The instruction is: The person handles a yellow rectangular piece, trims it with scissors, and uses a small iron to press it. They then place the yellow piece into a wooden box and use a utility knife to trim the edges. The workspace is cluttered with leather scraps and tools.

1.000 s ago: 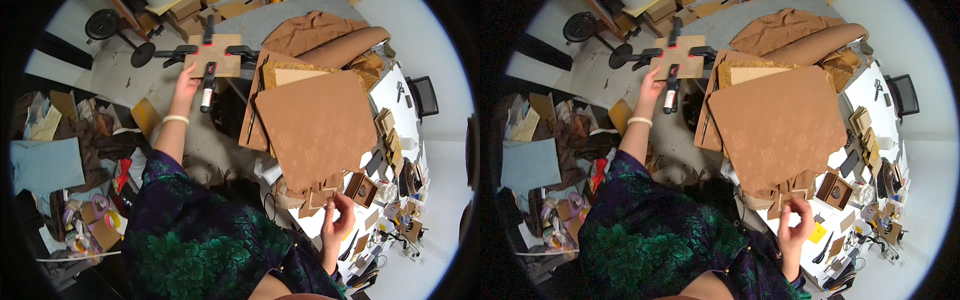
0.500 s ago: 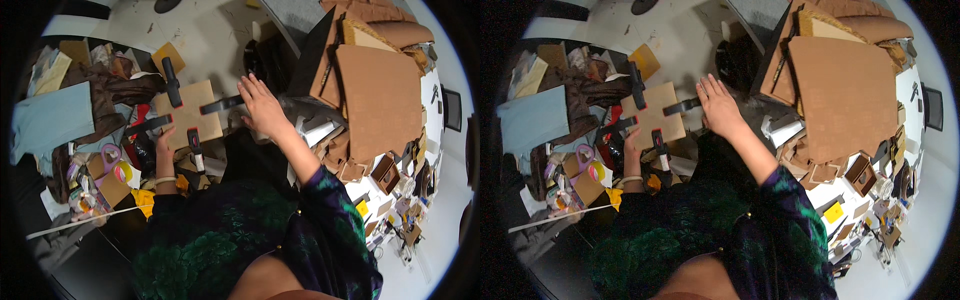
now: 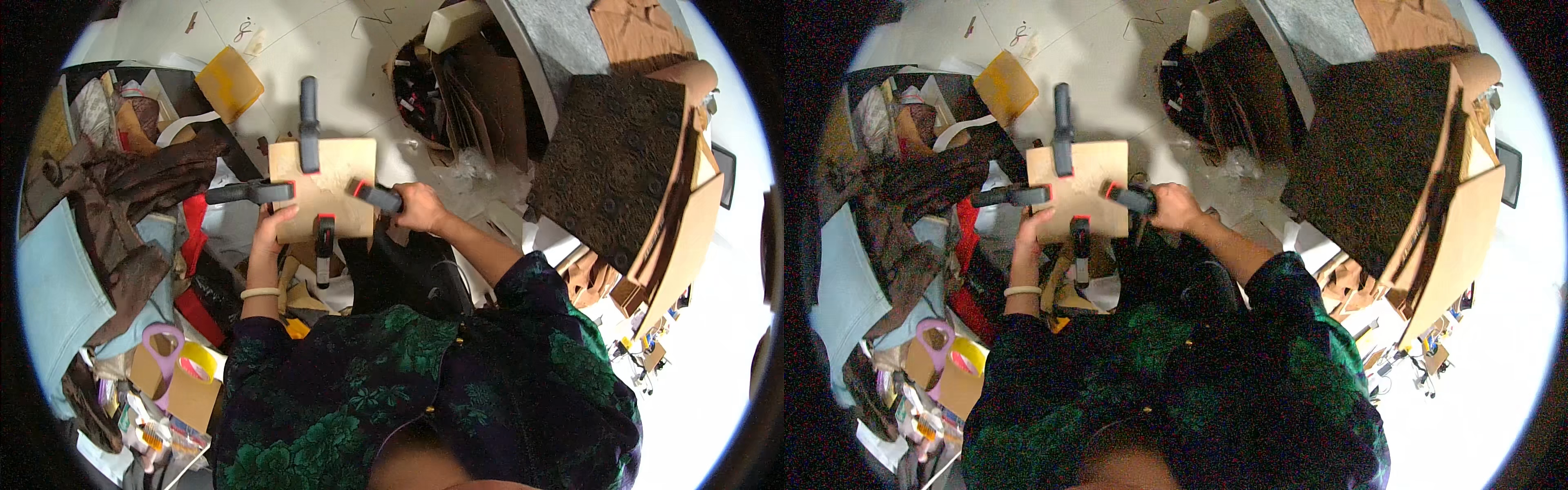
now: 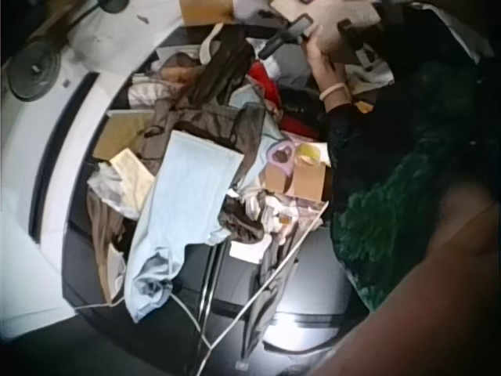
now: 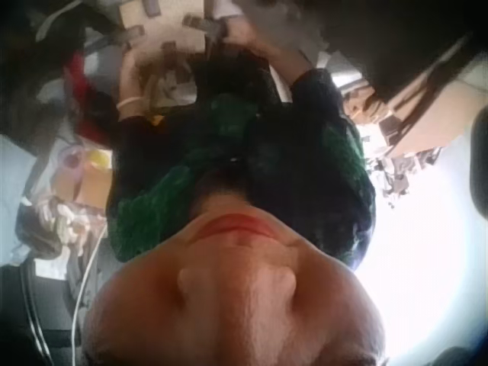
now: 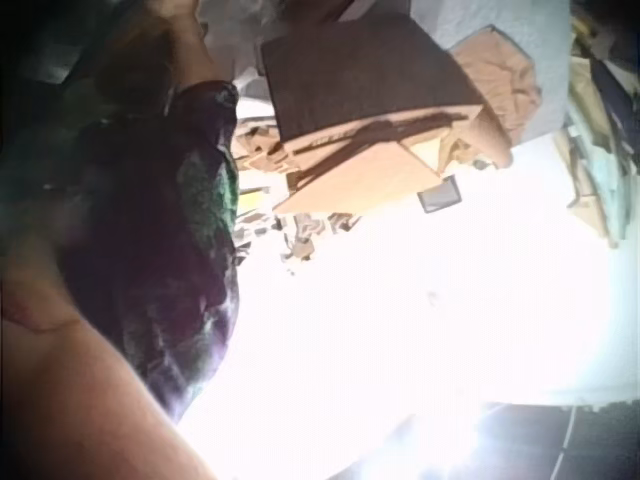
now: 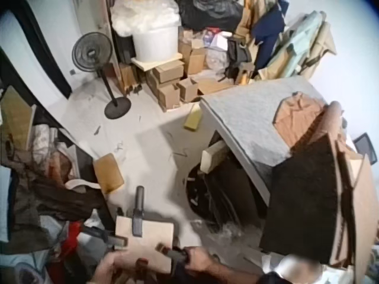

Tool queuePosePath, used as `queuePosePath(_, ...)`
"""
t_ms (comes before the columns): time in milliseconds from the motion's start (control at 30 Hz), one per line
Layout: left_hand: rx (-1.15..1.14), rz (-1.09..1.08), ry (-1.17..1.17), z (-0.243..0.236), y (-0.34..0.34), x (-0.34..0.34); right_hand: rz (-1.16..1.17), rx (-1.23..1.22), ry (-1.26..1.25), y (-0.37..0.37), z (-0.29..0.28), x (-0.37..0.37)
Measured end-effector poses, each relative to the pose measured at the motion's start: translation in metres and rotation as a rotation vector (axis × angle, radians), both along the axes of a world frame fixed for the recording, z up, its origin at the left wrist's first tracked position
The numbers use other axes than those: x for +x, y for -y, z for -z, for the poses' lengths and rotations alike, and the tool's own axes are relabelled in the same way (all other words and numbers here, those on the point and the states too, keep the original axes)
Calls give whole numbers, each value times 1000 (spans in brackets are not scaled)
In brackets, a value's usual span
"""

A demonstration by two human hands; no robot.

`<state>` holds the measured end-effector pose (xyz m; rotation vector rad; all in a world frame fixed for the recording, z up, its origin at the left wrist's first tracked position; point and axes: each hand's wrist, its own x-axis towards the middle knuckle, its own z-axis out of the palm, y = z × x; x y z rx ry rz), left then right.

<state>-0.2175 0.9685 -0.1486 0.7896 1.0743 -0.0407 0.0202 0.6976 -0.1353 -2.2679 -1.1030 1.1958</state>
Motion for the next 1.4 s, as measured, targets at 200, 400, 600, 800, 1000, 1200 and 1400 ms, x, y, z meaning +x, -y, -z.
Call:
queuePosePath(200, -41, -147, 99, 85, -3, 34, 297, -86, -95, -35, 38, 20)
queuePosePath(400, -346, -221, 151, 159, -79, 6, 71, -170, 27, -5, 98, 79)
queuePosePath(600, 3, -125, -94, 139, -65, 52, 491, -278, 221, -12, 211, 130)
queuePosePath(800, 24, 181, -121, 129, -36, 68, 732, 195, -386, -109, 144, 145)
queuePosePath(1000, 174, 444, -94, 130, 0, 75, 887, 282, -1026, -127, 147, 147)
queuePosePath(1200, 63, 426, -80, 121, 11, 84, 1079, 340, -1138, -121, 149, 137)
queuePosePath(1400, 243, 572, -97, 111, 7, 73, 1361, 348, -830, -105, 163, 153)
